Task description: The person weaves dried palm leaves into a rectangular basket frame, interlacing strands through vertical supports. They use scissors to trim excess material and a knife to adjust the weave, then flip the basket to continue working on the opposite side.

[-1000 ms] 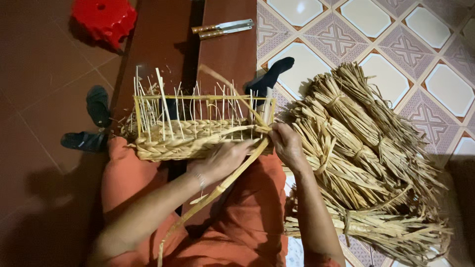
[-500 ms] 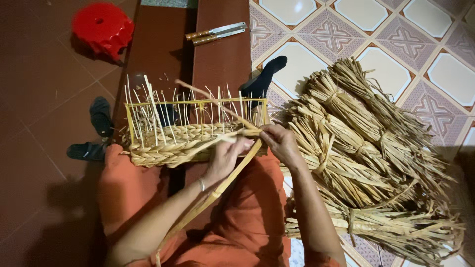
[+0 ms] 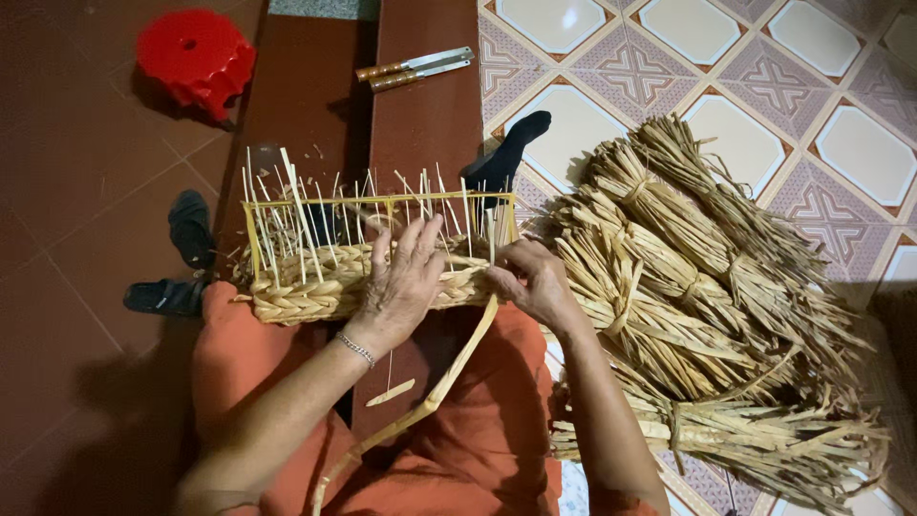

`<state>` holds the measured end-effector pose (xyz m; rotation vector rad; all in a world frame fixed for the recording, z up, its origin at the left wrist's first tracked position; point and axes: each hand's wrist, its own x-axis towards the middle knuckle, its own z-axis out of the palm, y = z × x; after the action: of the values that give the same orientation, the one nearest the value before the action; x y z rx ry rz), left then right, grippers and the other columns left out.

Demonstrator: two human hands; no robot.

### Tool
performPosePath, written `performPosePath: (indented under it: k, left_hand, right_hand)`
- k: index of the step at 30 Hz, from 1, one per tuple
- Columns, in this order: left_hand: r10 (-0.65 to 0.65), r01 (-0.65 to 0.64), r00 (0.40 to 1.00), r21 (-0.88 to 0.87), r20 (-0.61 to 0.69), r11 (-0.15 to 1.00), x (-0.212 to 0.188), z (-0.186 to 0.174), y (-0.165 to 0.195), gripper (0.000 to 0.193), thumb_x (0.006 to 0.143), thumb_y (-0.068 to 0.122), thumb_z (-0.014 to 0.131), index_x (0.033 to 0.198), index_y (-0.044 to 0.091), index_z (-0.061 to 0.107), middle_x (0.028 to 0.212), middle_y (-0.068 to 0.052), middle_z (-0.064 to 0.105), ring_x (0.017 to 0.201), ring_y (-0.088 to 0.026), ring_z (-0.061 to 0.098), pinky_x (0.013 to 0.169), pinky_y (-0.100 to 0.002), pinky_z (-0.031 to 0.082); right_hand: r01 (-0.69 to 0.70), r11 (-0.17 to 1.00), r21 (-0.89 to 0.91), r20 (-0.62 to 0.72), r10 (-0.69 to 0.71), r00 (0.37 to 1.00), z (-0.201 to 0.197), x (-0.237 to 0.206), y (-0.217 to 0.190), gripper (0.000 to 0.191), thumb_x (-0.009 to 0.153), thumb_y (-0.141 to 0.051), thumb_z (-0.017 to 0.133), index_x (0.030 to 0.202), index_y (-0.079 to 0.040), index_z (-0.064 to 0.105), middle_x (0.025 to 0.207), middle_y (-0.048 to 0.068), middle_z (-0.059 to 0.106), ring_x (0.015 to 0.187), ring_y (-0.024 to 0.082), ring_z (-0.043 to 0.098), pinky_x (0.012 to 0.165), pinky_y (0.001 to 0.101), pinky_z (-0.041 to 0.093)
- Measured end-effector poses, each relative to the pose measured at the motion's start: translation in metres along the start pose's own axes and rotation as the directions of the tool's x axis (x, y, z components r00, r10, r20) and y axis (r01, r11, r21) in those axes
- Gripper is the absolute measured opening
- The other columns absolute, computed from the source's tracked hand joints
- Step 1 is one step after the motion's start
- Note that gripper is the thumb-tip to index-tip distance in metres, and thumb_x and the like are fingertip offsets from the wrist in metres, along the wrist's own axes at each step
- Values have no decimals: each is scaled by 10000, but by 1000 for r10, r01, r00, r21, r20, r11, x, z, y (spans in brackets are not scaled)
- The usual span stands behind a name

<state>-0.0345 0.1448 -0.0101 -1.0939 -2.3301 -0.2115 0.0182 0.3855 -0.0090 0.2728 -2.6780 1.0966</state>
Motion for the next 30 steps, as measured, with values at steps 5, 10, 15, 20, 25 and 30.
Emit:
performPosePath:
  k: [5,10,15,20,25,30]
  left_hand:
    - [95,-95,994,-10,46,995,-7,6,17,251,871,216,801,1006,90,631,1118,-77,567,1146,-215,514,1071,-424,368]
    - [-20,58,985,-217,172,974,2,5,26,406,907,385,788,945,8,639,845,-106,502,859,-260,454,888,-443,388]
    - [50,-50,999,1,1,999,12,6,30,175,849,212,740,898,52,687,1038,-124,655,1036,-252,578,946,-418,410]
    - [230,-283,915,121,332,951,-21,8,61,140,912,68,671,997,-43,673,792,-105,662,776,-227,636,882,-436,554]
    - [-11,105,814,-128,581,986,-52,22,40,168,997,-95,542,1139,-42,615,816,-130,674,647,-178,646,438,-247,551]
    - [-80,137,963,-210,258,968,-69,4,-3,199,1002,204,645,1006,5,656,915,-145,663,860,-261,627,641,-385,556]
  right_hand:
    - [-338,927,166,-5,343,939,8,-4,9,180,958,-194,739,898,-27,711,768,24,636,653,132,625,556,309,520]
    - [-258,859,442,13,281,960,15,-10,41,109,969,-132,698,1002,-29,705,803,-8,698,707,63,616,621,248,536]
    - [-258,903,343,-21,282,959,17,-13,46,122,978,-106,727,949,12,712,765,28,683,690,78,594,595,263,515]
    - [-384,790,477,65,404,912,16,-12,31,140,982,-112,673,923,14,693,670,48,693,540,99,626,461,284,521]
    - [-279,851,444,-37,329,944,17,-8,31,119,967,-85,681,899,10,696,658,43,695,524,92,642,424,274,534]
    - [-169,936,308,-131,218,967,29,-7,35,115,948,-59,731,870,17,695,681,50,681,562,101,624,470,257,493]
